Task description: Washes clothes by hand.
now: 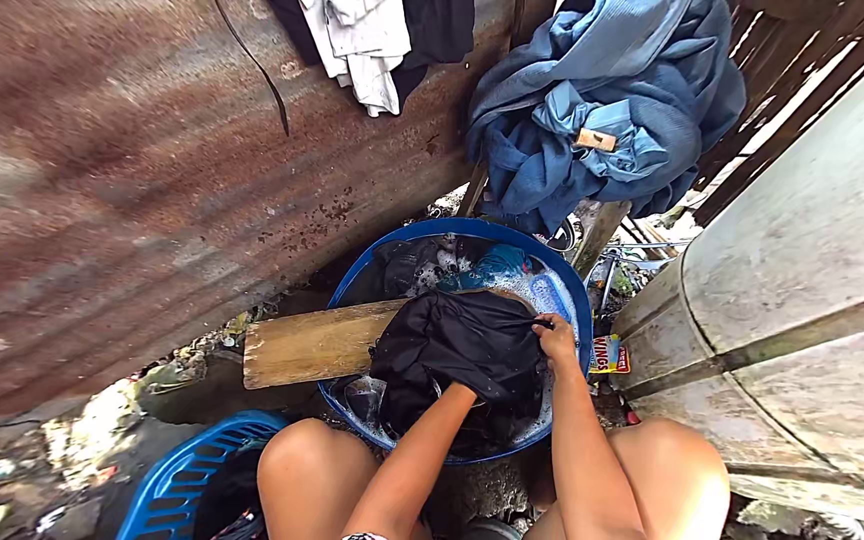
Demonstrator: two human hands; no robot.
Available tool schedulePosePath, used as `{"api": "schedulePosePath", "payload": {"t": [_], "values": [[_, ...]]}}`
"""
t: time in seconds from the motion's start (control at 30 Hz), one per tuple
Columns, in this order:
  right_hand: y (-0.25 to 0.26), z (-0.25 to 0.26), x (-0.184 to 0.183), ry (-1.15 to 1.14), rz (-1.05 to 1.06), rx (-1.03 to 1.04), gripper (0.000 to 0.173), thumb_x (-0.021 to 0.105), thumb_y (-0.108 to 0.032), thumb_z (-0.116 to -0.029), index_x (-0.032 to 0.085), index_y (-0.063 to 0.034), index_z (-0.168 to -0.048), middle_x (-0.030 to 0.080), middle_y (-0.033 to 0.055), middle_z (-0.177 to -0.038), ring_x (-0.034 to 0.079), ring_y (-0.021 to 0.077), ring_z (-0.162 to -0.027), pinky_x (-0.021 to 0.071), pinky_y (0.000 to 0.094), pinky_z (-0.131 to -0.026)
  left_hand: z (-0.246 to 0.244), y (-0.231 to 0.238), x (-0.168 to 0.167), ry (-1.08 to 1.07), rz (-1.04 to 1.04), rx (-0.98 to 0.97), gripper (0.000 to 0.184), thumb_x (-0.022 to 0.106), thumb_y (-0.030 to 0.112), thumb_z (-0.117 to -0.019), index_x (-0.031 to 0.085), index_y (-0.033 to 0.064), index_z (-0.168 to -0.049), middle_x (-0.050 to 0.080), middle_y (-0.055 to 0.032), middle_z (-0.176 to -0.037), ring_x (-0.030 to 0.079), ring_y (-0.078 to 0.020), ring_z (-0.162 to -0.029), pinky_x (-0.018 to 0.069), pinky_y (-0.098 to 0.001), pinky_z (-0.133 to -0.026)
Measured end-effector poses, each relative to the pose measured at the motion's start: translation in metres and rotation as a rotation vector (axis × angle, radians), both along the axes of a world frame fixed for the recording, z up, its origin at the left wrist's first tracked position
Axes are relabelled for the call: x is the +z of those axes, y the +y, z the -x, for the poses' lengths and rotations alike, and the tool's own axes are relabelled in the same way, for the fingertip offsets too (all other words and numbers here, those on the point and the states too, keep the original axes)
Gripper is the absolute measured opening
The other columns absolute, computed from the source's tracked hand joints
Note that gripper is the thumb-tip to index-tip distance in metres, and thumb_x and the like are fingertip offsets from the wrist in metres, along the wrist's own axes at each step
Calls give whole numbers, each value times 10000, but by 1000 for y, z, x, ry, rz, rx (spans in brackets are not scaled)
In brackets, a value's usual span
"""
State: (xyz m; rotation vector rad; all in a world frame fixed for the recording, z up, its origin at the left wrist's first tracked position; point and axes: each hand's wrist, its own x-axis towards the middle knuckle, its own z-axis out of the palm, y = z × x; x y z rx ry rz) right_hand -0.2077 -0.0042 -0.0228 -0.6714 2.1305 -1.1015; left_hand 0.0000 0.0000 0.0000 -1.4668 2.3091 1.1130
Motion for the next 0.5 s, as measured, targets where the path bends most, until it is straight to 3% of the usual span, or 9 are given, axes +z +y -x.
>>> {"api": "schedulePosePath", "payload": {"t": [0.07,0.13,0.27,0.37,0.43,0.5], "values": [[1,8,-3,43,25,-78,231,683,-25,-955,702,-13,-1185,677,231,-1243,611,375,-1219,454,581,-1047,-5,-25,24,-203,20,-166,483,610,279,-1018,575,-33,-1385,531,-258,-1467,463,-410,-1407,346,-605,-1140],[-3,9,3,60,24,-111,222,684,-35,-959,718,-23,-1178,678,227,-1258,598,386,-1244,426,603,-1068,-18,-38,30,-270,98,-184,516,612,325,-1002,575,-1,-1399,514,-254,-1482,433,-432,-1419,338,-664,-1115],[-11,1,11,33,42,-167,223,718,-44,-935,716,-16,-1156,684,241,-1216,613,398,-1198,441,607,-1032,-32,-31,32,-332,265,-35,464,578,213,-1001,560,2,-1414,510,-246,-1487,443,-405,-1416,356,-607,-1119],[-14,-4,15,71,58,-165,228,771,-57,-895,723,-8,-1112,696,248,-1152,624,409,-1145,452,615,-988,-42,-20,15,-278,317,97,453,551,251,-1023,581,9,-1404,528,-241,-1476,454,-385,-1413,328,-556,-1157],[-15,-9,13,186,-8,-41,286,763,-122,-915,704,-20,-1176,652,276,-1250,587,462,-1219,441,658,-1020,-48,-7,1,-261,273,122,475,557,284,-1021,582,13,-1410,527,-242,-1479,454,-392,-1415,329,-575,-1157],[-17,-17,8,233,-123,142,377,696,-150,-962,625,-18,-1308,520,307,-1414,483,505,-1327,411,686,-1048,-51,7,2,-324,140,49,496,553,298,-1028,553,21,-1439,494,-236,-1512,423,-395,-1439,321,-607,-1153]]}}
